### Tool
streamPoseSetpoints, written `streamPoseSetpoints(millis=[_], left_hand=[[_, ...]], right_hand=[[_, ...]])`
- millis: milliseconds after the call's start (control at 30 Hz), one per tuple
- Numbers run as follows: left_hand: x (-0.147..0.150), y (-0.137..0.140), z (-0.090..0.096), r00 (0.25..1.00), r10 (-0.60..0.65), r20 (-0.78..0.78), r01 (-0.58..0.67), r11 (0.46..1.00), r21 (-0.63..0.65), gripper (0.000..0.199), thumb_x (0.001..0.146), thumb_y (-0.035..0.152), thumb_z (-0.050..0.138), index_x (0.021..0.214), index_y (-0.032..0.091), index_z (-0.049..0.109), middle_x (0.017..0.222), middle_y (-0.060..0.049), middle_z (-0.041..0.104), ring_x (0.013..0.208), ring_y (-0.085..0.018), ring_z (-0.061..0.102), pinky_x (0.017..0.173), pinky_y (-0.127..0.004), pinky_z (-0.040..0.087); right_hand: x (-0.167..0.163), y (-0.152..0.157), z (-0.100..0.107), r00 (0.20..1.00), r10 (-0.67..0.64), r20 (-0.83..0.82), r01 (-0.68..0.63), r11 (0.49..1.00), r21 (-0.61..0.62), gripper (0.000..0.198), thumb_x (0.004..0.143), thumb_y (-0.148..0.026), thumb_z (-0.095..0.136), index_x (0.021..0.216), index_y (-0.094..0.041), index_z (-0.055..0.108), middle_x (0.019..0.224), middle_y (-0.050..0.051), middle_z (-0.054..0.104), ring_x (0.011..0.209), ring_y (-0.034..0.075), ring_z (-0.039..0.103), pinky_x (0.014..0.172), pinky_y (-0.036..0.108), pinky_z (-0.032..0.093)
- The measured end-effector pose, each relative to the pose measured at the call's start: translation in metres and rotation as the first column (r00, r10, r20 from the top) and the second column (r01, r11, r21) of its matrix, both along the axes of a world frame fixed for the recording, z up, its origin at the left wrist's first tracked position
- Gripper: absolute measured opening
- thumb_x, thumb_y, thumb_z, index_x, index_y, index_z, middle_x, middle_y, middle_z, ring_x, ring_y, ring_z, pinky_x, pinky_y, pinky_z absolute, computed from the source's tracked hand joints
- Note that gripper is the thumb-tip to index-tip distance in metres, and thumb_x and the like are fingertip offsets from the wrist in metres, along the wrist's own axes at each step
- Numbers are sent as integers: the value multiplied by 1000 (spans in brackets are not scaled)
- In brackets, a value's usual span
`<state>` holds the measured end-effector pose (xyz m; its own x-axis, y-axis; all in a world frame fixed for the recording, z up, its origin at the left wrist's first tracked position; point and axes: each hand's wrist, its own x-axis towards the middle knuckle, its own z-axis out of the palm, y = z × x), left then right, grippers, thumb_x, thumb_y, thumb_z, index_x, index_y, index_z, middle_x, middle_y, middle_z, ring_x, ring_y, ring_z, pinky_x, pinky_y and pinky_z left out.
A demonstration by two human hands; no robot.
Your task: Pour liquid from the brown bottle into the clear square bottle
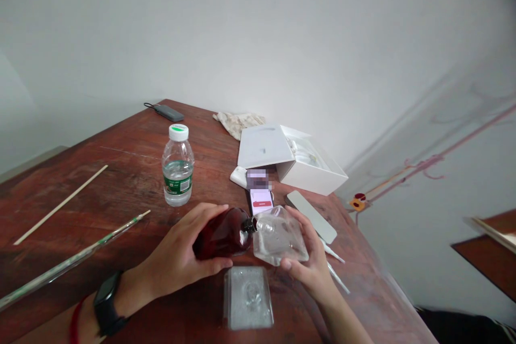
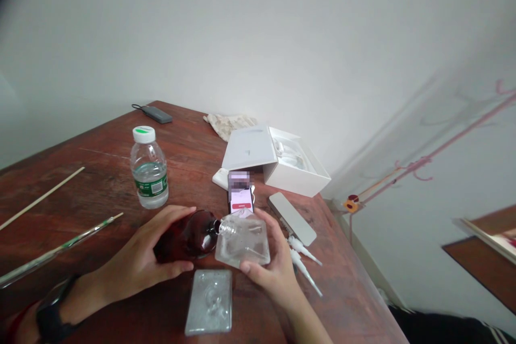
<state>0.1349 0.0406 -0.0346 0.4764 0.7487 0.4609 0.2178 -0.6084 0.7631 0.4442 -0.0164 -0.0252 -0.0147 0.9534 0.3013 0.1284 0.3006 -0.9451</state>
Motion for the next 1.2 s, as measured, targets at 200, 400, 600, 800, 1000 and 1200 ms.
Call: streamPoseSetpoints(millis=[200,400,600,800,1000,1200], left_hand=[[0,-1,-2,1000,-20,-6,19,1000,-4,73,95,47,87,157,32,52,152,-11,64,140,-36,63,121,-50,53],[1,-1,-8,1000,-18,-6,18,1000,24,76,93,46,88,157,32,51,152,-10,66,138,-36,65,121,-51,52],[1,-3,-10,1000,-8,-11,8,999,48,77,95,46,88,159,35,47,150,-8,66,135,-33,67,119,-48,53],[1,-2,-14,1000,-23,-16,24,997,80,76,97,51,86,160,38,44,150,-8,65,134,-33,67,118,-49,54],[3,0,-18,999,-32,-26,34,996,82,77,99,54,83,162,39,41,151,-8,64,134,-33,66,117,-49,54],[2,0,-18,998,-52,-31,54,996,71,79,99,53,84,163,39,40,153,-8,62,136,-34,64,120,-51,52]], right_hand=[[-8,-3,3,996,-63,-56,62,998,-16,86,71,-56,102,142,-33,59,128,11,79,108,36,80,87,44,66],[-5,-3,2,998,-49,-29,50,998,24,82,72,-51,102,136,-32,56,124,11,80,105,35,81,85,43,67],[-7,-3,0,994,-99,-38,102,991,83,87,67,-60,103,136,-32,59,124,10,80,107,35,81,87,42,67],[1,-2,-6,993,-112,-32,115,988,99,95,64,-69,102,141,-32,60,130,12,80,114,37,80,94,45,65],[2,-1,-6,995,-97,-6,97,985,141,92,69,-70,99,144,-34,60,132,12,81,117,39,80,97,47,65],[5,-5,-3,986,-155,68,143,977,157,96,69,-76,95,145,-29,60,134,15,80,118,41,79,96,49,65]])
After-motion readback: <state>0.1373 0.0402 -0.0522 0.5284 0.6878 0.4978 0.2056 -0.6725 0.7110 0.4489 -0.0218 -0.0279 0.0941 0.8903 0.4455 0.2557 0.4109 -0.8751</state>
